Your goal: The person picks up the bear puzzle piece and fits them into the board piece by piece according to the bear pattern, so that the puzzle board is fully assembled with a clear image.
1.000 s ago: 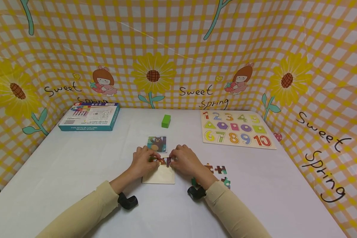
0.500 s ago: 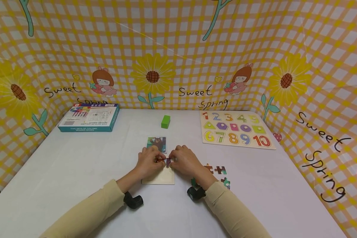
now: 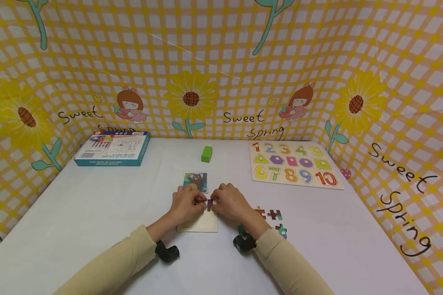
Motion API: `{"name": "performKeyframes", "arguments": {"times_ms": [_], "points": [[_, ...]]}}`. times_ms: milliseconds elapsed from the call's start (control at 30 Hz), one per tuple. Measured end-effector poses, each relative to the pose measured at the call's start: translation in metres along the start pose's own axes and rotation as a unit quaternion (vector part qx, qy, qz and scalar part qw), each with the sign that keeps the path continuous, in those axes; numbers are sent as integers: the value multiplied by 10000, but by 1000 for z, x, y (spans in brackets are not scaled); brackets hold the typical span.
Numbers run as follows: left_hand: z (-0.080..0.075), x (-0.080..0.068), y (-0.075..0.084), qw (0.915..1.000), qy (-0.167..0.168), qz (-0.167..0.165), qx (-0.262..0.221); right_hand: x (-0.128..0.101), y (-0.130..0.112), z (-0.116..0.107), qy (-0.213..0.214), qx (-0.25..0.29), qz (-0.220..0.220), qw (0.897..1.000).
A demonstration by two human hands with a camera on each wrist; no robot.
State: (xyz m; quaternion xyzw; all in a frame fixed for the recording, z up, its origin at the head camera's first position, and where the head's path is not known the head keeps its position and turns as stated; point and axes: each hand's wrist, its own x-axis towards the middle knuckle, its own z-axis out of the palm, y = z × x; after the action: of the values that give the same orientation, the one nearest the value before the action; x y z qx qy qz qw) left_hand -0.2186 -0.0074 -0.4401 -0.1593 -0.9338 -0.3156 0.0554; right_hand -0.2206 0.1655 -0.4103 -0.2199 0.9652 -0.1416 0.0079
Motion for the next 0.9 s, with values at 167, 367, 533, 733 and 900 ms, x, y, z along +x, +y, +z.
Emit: {"name": "performKeyframes", "arguments": {"times_ms": [167, 367, 533, 733, 900], "points": [[1, 0, 1, 9999, -21, -42, 128, -1, 0, 1, 33, 23, -53, 10000], [0, -1, 2, 9998, -38, -63, 164, 0, 2, 1, 38, 74, -66, 9999], [0, -1, 3, 9998, -16, -111, 138, 0, 1, 0, 43, 127, -75, 9999], [1, -2, 2, 9999, 37, -71, 131, 1, 1, 0, 12, 122, -43, 9999], [1, -2, 2, 9999, 43, -37, 139, 1, 1, 1, -7, 129, -17, 9999]]}}
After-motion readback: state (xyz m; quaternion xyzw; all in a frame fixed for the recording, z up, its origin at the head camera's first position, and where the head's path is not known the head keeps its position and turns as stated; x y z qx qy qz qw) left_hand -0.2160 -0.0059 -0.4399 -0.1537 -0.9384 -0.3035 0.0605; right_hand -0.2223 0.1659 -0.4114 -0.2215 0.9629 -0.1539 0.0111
